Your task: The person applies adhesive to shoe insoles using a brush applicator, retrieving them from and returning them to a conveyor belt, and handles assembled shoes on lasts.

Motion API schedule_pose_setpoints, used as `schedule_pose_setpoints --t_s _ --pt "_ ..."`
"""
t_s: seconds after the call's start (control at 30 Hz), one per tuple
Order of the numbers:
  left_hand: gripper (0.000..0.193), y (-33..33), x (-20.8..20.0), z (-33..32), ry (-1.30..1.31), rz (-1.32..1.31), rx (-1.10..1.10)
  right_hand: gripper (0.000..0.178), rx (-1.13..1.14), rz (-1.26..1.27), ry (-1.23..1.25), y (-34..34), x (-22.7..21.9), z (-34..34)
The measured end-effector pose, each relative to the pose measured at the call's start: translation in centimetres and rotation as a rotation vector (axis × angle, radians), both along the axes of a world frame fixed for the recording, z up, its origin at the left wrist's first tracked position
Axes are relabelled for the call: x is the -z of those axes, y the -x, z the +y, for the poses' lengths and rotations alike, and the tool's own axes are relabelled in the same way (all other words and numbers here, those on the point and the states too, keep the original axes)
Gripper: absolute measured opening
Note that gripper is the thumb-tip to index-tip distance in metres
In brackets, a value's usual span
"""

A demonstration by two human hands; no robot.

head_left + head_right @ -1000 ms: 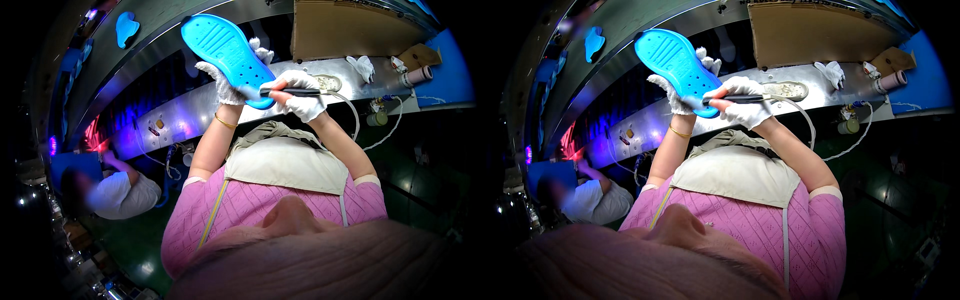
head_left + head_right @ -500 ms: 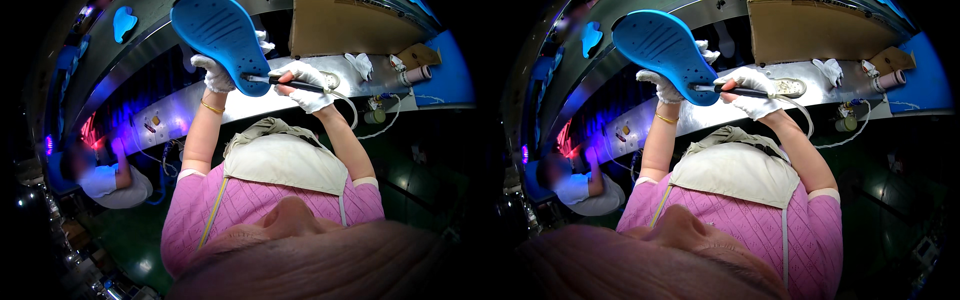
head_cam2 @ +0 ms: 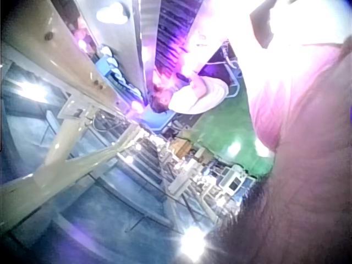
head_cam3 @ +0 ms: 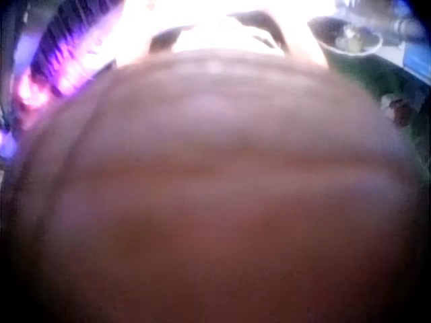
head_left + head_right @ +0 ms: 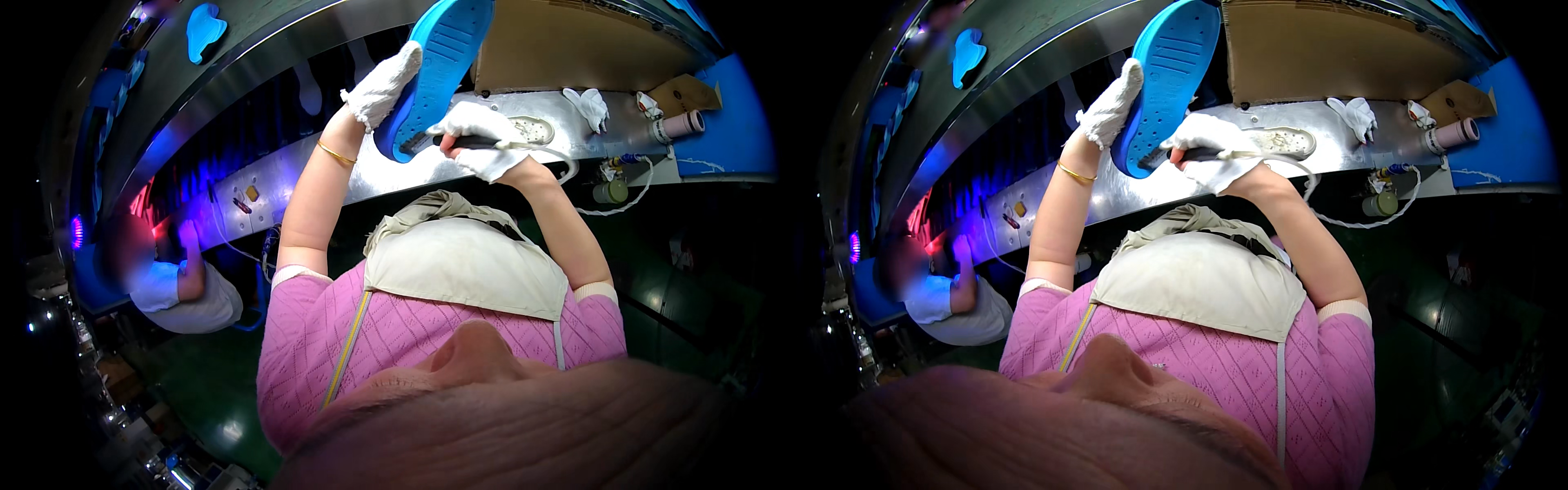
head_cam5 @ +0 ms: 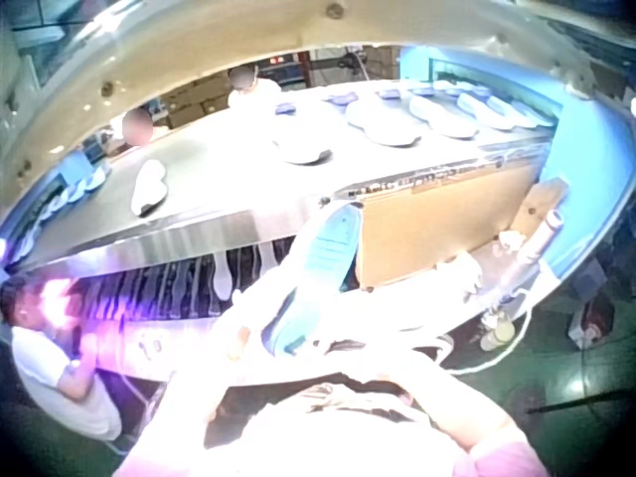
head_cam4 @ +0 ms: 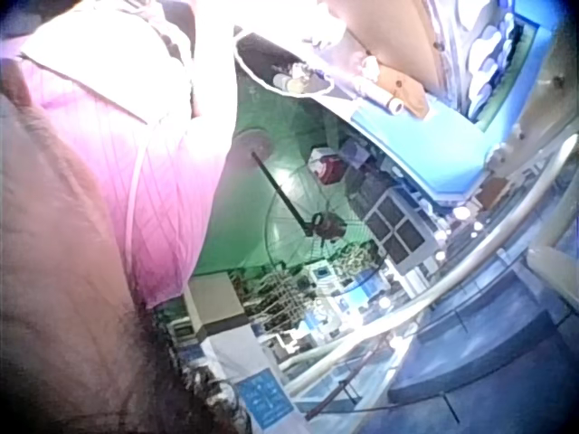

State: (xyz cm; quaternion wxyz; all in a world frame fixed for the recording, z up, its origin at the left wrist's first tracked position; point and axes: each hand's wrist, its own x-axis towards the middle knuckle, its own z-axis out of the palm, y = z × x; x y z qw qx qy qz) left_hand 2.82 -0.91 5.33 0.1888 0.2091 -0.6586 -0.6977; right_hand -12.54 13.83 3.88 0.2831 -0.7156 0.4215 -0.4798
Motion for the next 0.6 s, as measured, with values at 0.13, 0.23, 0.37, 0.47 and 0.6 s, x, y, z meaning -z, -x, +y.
schedule_pose_setpoints --t_s 0.13,0.23,0.37,0.47,0.6 --pt "0.084 0.5 0.9 -0.8 -0.073 -0.11 -0.051 0.014 -0.098 -0.107 -0.274 0.5 -1.0 0.0" --pt "0.076 1.0 1.5 -1.2 -0.199 -0.149 -0.127 0.013 -0.029 -0.306 -0.26 0.4 -0.6 -0.5" --pt "0.073 0.5 2.1 -1.5 -0.177 -0.18 -0.154 0.012 0.024 0.006 -0.239 0.3 0.0 -0.3" --pt "0.071 1.2 1.9 -1.3 -0.194 -0.178 -0.132 0.013 -0.102 -0.371 -0.168 2.1 0.5 -1.2" --pt "0.066 0.6 1.2 -1.3 -0.185 -0.213 -0.158 0.01 0.052 0.006 -0.045 2.3 0.0 -1.3"
